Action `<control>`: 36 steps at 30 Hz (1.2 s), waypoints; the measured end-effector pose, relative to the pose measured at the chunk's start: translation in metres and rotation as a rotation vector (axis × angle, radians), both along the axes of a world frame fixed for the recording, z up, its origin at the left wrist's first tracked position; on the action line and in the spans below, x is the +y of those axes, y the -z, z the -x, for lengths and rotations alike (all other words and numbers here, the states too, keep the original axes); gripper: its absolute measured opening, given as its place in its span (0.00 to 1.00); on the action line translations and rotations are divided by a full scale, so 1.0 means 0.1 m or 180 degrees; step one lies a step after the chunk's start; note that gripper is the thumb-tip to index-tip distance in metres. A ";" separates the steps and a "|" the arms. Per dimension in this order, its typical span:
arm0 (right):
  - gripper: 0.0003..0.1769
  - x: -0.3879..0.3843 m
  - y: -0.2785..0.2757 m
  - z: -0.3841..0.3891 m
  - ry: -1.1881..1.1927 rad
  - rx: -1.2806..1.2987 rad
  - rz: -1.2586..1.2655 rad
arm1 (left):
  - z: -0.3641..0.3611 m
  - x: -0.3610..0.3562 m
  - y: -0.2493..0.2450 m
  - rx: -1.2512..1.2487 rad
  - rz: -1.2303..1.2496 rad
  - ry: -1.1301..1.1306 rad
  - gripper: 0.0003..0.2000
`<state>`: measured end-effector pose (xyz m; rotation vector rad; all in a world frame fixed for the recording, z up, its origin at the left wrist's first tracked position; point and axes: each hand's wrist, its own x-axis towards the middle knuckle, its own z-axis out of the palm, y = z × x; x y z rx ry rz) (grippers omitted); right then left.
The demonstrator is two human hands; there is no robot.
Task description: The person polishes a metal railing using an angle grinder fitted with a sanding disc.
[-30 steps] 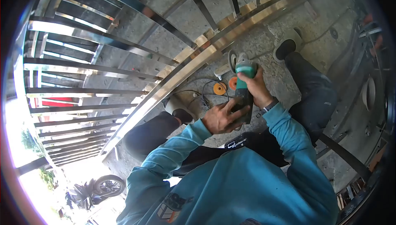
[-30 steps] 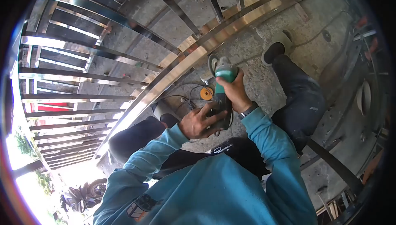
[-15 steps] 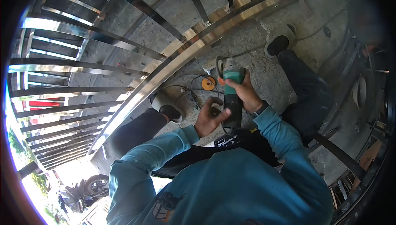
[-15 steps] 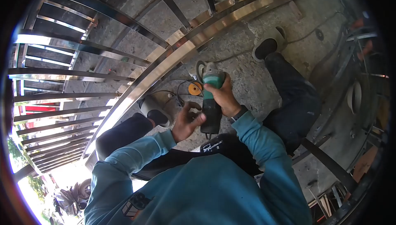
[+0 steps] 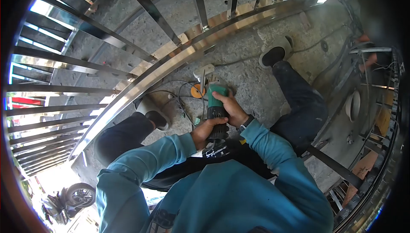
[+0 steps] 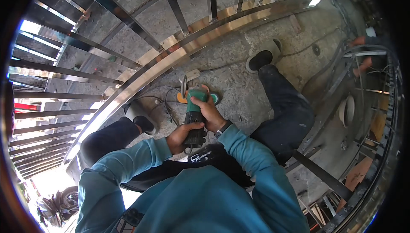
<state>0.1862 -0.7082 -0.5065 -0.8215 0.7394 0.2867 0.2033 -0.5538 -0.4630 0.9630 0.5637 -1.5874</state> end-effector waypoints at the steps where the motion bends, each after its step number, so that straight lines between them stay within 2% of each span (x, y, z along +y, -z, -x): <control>1: 0.27 0.01 0.05 0.02 0.0009 0.0154 -0.0038 | 0.03 0.00 0.07 0.0015 0.0035 -0.0014 0.23; 3: 0.26 0.08 0.10 0.08 -0.0157 0.0240 -0.0070 | 0.14 0.01 0.22 -0.0234 -0.0558 0.0143 0.22; 4: 0.24 0.12 0.11 0.10 -0.0300 0.0314 -0.0138 | 0.19 0.04 0.24 -0.0225 -0.0521 0.0126 0.22; 7: 0.25 0.19 0.32 0.21 -0.0770 0.0564 -0.0298 | 0.35 0.10 0.24 -0.0676 -0.1103 0.0397 0.22; 10: 0.23 0.29 0.39 0.31 -0.0995 0.0804 -0.0294 | 0.42 0.17 0.26 -0.0422 -0.1312 0.0443 0.22; 12: 0.21 0.32 0.46 0.38 -0.1562 0.0877 -0.0207 | 0.48 0.22 0.29 -0.0437 -0.1309 0.0439 0.23; 18: 0.21 0.44 0.52 0.56 -0.1721 0.1173 -0.0300 | 0.61 0.30 0.32 -0.0434 -0.1311 0.0507 0.24; 20: 0.19 0.45 0.53 0.59 -0.1567 0.1408 -0.0574 | 0.58 0.30 0.22 -0.0632 -0.1450 0.0966 0.30; 21: 0.19 0.43 0.48 0.55 -0.1551 0.1403 -0.0565 | 0.55 0.28 0.13 -0.0643 -0.1439 0.0977 0.30; 23: 0.18 0.38 0.33 0.43 -0.1349 0.1327 -0.0578 | 0.50 0.24 -0.03 -0.1415 -0.1647 0.1481 0.37; 24: 0.18 0.34 0.32 0.39 -0.1324 0.1324 -0.0567 | 0.51 0.25 -0.01 -0.1428 -0.1629 0.1498 0.37; 26: 0.18 0.24 0.29 0.28 -0.0972 0.0541 -0.0376 | 0.53 0.28 0.06 -0.2288 -0.1227 0.1217 0.38; 27: 0.19 0.20 0.15 0.18 -0.0847 0.0276 -0.0170 | 0.47 0.24 0.01 -0.2300 -0.1209 0.1228 0.38; 28: 0.19 0.14 0.07 0.08 -0.0823 0.0268 -0.0158 | 0.36 0.19 -0.10 -0.1873 -0.1098 0.0678 0.38; 29: 0.18 0.06 0.00 0.00 -0.0816 0.0137 -0.0579 | 0.27 0.15 -0.16 -0.1438 -0.0981 0.0142 0.37; 30: 0.17 0.01 -0.04 -0.05 -0.0814 -0.0001 -0.0998 | 0.24 0.14 -0.13 -0.1453 -0.0966 0.0161 0.37; 32: 0.17 -0.04 -0.10 -0.08 -0.0790 -0.0080 -0.1284 | 0.17 0.16 0.03 -0.1106 -0.0482 -0.0757 0.37; 34: 0.20 -0.09 -0.38 -0.12 -0.0837 0.0038 -0.1588 | 0.08 0.17 0.25 -0.1267 -0.0601 -0.0866 0.36; 36: 0.23 -0.02 -0.25 -0.05 -0.0866 -0.0136 -0.1532 | -0.09 0.18 0.35 -0.1491 -0.0489 -0.1418 0.33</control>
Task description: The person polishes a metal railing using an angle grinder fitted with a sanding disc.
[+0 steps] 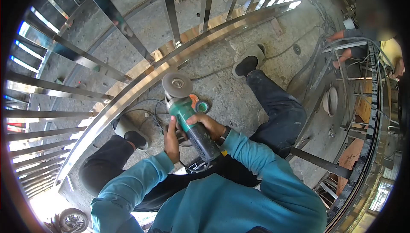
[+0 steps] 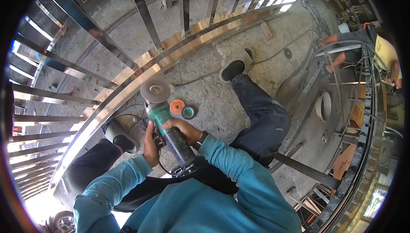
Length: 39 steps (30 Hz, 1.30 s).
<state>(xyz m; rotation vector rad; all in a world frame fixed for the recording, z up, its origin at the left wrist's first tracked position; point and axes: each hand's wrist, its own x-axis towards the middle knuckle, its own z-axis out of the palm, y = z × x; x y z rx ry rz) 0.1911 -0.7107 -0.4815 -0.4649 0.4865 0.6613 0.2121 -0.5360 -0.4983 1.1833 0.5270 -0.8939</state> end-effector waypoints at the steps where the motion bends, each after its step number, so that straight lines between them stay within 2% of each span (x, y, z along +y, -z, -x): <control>1: 0.25 0.03 -0.04 0.02 -0.0073 -0.0119 0.0166 | -0.10 0.00 0.02 -0.0167 0.0298 0.0218 0.31; 3: 0.32 0.03 -0.13 0.03 -0.0235 -0.0319 0.0312 | -0.20 -0.07 -0.17 -0.0102 0.0279 0.0407 0.31; 4: 0.32 0.05 -0.17 0.02 -0.0221 -0.0314 0.0309 | -0.23 -0.10 -0.27 -0.0027 0.0256 0.0590 0.31; 5: 0.32 0.06 -0.20 0.00 -0.0326 -0.0415 0.0424 | -0.22 -0.11 -0.24 0.0133 0.0344 0.0354 0.31; 9: 0.36 0.12 -0.12 0.03 -0.0546 -0.0484 0.0320 | -0.26 -0.05 -0.24 -0.0025 0.0303 0.0473 0.28; 12: 0.40 0.21 -0.06 0.06 -0.0513 -0.0396 0.0234 | -0.27 0.01 -0.13 0.0281 0.0301 0.0504 0.33; 15: 0.44 0.27 0.01 0.06 -0.0760 -0.0800 0.1029 | -0.29 0.08 0.09 0.0534 0.0346 0.0431 0.29; 16: 0.44 0.29 0.04 0.07 -0.0765 -0.0800 0.1037 | -0.31 0.10 0.18 0.0567 0.0288 0.0456 0.26; 18: 0.44 0.33 0.10 0.09 -0.1148 -0.1359 0.1667 | -0.34 0.13 0.26 0.0608 0.0240 0.0477 0.23; 19: 0.45 0.36 0.15 0.11 -0.1207 -0.1897 0.2428 | -0.36 0.13 0.26 0.0580 0.0215 0.0315 0.20; 20: 0.45 0.36 0.19 0.14 -0.1218 -0.1882 0.2425 | -0.37 0.14 0.26 0.0555 0.0187 0.0153 0.17; 22: 0.47 0.33 0.16 0.11 -0.2198 -0.1862 0.3636 | -0.42 0.14 0.27 0.0620 0.0191 0.0104 0.17; 23: 0.49 0.30 0.15 0.07 -0.2438 -0.2061 0.4032 | -0.44 0.16 0.26 0.0708 0.0153 0.0049 0.17; 25: 0.48 0.16 -0.08 -0.05 -0.2375 -0.2551 0.4774 | -0.48 0.20 0.33 0.0962 0.0179 0.0061 0.18; 27: 0.42 0.01 -0.11 -0.11 -0.1301 -0.2622 0.4859 | -0.46 0.22 0.38 0.1041 0.0034 -0.0044 0.18; 29: 0.39 -0.11 -0.08 -0.19 -0.0504 -0.2349 0.5084 | -0.43 0.22 0.32 0.1230 -0.0137 0.0005 0.24; 31: 0.41 -0.13 -0.26 -0.27 -0.0113 -0.2050 0.4939 | -0.38 0.21 0.28 0.1201 -0.0333 0.0162 0.25; 32: 0.41 -0.12 -0.17 -0.27 -0.0162 -0.2036 0.4845 | -0.36 0.20 0.23 0.1147 -0.0337 0.0265 0.26; 34: 0.48 -0.11 0.03 -0.24 0.0113 -0.2628 0.5486 | -0.30 0.15 0.16 0.1022 -0.0637 0.0338 0.28; 35: 0.54 -0.09 0.07 -0.21 -0.0183 -0.2512 0.5202 | -0.26 0.15 0.16 0.1071 -0.0668 0.0324 0.28; 39: 0.62 0.09 0.20 -0.12 -0.0395 -0.2280 0.4692 | -0.14 0.13 0.14 0.0992 -0.0561 0.0634 0.28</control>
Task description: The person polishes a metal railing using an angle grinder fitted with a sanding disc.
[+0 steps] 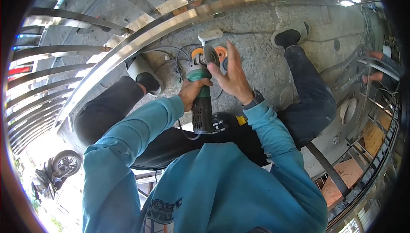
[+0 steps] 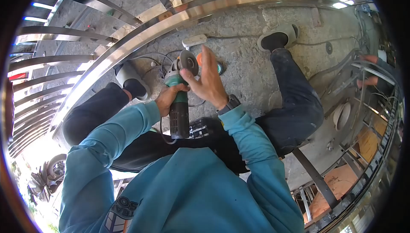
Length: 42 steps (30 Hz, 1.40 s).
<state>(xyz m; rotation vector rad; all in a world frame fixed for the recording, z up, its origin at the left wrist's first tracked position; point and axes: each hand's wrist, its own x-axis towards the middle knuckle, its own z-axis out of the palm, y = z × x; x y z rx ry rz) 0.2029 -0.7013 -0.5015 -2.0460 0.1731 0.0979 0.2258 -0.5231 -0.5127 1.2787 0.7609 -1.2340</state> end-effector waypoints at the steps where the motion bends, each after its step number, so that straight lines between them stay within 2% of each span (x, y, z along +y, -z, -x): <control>1: 0.62 0.04 0.04 0.02 -0.0002 0.0012 0.0003 | 0.02 0.00 0.00 -0.0098 -0.0010 0.0075 0.27; 4: 0.66 0.16 0.16 0.13 -0.0586 0.0415 -0.0083 | 0.10 0.03 0.03 -0.0225 0.0262 0.0019 0.25; 8: 0.66 0.18 0.17 0.13 -0.0566 0.0347 0.0035 | 0.09 0.03 0.00 -0.0163 0.0203 -0.0148 0.22; 11: 0.67 0.17 0.18 0.13 -0.0515 0.0371 0.0008 | 0.08 0.05 0.02 -0.0115 0.0228 -0.0120 0.23; 13: 0.68 0.18 0.22 0.14 -0.0777 0.0423 0.0086 | 0.09 0.07 0.05 0.0010 0.0281 -0.0180 0.25; 16: 0.69 0.18 0.19 0.13 -0.0534 0.0449 0.0071 | 0.11 0.08 0.09 -0.0106 0.0302 -0.0103 0.28; 19: 0.70 0.16 0.22 0.13 -0.0793 0.0573 0.0043 | 0.15 0.09 0.11 -0.0089 0.0388 -0.0176 0.29; 25: 0.71 0.16 0.22 0.14 -0.0766 0.0571 0.0199 | 0.19 0.09 0.11 -0.0168 0.0178 0.0078 0.32; 32: 0.71 0.17 0.21 0.13 -0.0709 0.0502 0.0140 | 0.13 0.07 0.02 -0.0100 0.0387 0.0030 0.29; 41: 0.67 0.13 0.26 0.10 -0.0609 0.0426 0.0154 | 0.09 0.05 -0.05 -0.0257 0.0224 0.0175 0.26; 42: 0.64 0.11 0.26 0.09 -0.0421 0.0340 0.0085 | 0.08 0.04 -0.05 -0.0173 0.0147 0.0311 0.29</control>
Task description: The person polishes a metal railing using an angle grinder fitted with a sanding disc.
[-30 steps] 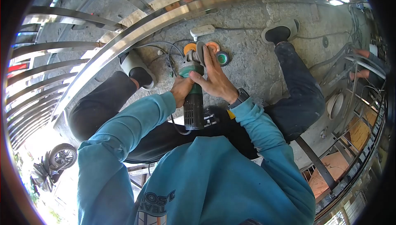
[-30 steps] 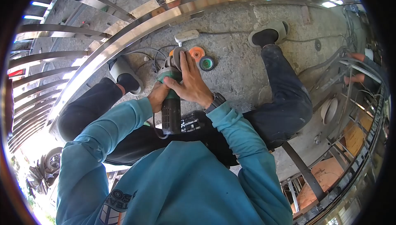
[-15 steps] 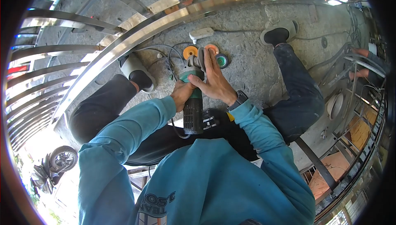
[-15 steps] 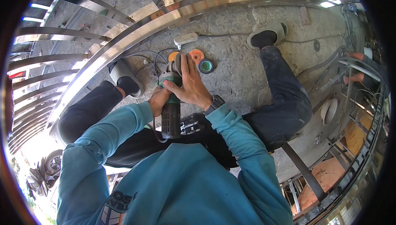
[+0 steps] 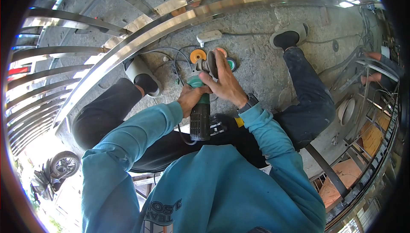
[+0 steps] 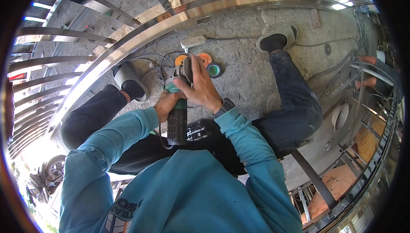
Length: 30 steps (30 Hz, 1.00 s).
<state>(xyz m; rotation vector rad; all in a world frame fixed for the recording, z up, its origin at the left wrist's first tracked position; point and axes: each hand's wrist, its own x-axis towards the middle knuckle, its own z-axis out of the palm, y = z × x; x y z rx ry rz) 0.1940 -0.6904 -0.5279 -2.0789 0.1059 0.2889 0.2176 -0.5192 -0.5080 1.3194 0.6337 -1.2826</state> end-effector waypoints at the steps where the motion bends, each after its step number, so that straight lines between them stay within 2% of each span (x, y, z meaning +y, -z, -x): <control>1: 0.60 -0.02 0.01 -0.02 0.0192 -0.0085 -0.0065 | -0.01 -0.01 0.00 0.0076 -0.0084 0.0137 0.32; 2: 0.60 -0.06 0.02 -0.04 0.0195 -0.0086 -0.0062 | 0.01 -0.03 -0.01 0.0074 -0.0082 0.0140 0.32; 4: 0.47 -0.15 0.03 -0.10 0.0670 0.0041 -0.0036 | 0.07 -0.08 -0.04 -0.0597 -0.0212 0.0166 0.33; 5: 0.47 -0.20 0.01 -0.12 0.0674 0.0041 -0.0033 | 0.08 -0.08 -0.01 -0.0597 -0.0208 0.0170 0.33; 7: 0.37 -0.26 -0.07 -0.18 0.0704 0.0129 -0.0454 | 0.08 -0.08 0.00 -0.0982 -0.0480 0.0567 0.46; 8: 0.31 -0.25 0.02 -0.16 0.0828 -0.0144 -0.0315 | 0.08 -0.07 0.00 -0.0990 -0.0481 0.0557 0.46; 12: 0.30 -0.28 -0.13 -0.19 0.0931 -0.0030 -0.0183 | -0.06 -0.09 -0.19 -0.1677 -0.0167 0.0432 0.52; 13: 0.31 -0.29 -0.24 -0.21 0.0870 -0.0240 -0.0280 | -0.10 -0.10 -0.22 -0.1916 -0.0073 0.0429 0.53; 17: 0.34 -0.39 -0.41 -0.33 0.0805 -0.0810 -0.0423 | -0.32 -0.12 -0.43 -0.2003 0.0106 0.0485 0.53; 18: 0.39 -0.39 -0.40 -0.32 0.0970 -0.0693 -0.0465 | -0.36 -0.13 -0.42 -0.2172 0.0107 0.0531 0.53; 19: 0.39 -0.42 -0.40 -0.32 0.0968 -0.0699 -0.0463 | -0.39 -0.14 -0.42 -0.2340 0.0105 0.0576 0.52; 21: 0.41 -0.47 -0.41 -0.33 0.1130 0.0644 -0.1327 | -0.40 -0.15 -0.35 -0.2507 0.0038 0.0594 0.52; 25: 0.43 -0.43 -0.50 -0.33 0.1070 0.0501 -0.1839 | -0.41 -0.13 -0.28 -0.2702 -0.0174 0.0688 0.52; 27: 0.47 -0.52 -0.59 -0.32 0.0275 -0.0182 -0.1025 | -0.43 -0.11 -0.29 -0.2792 -0.0191 0.0748 0.52; 28: 0.49 -0.60 -0.53 -0.37 -0.0009 -0.0753 -0.0302 | -0.44 -0.11 -0.30 -0.2866 -0.0199 0.0812 0.51; 29: 0.49 -0.60 -0.53 -0.36 -0.0006 -0.0761 -0.0297 | -0.43 -0.12 -0.32 -0.2875 -0.0194 0.0813 0.51; 30: 0.49 -0.58 -0.54 -0.36 0.0416 -0.0468 -0.0311 | -0.43 -0.12 -0.36 -0.3058 -0.0258 0.0845 0.51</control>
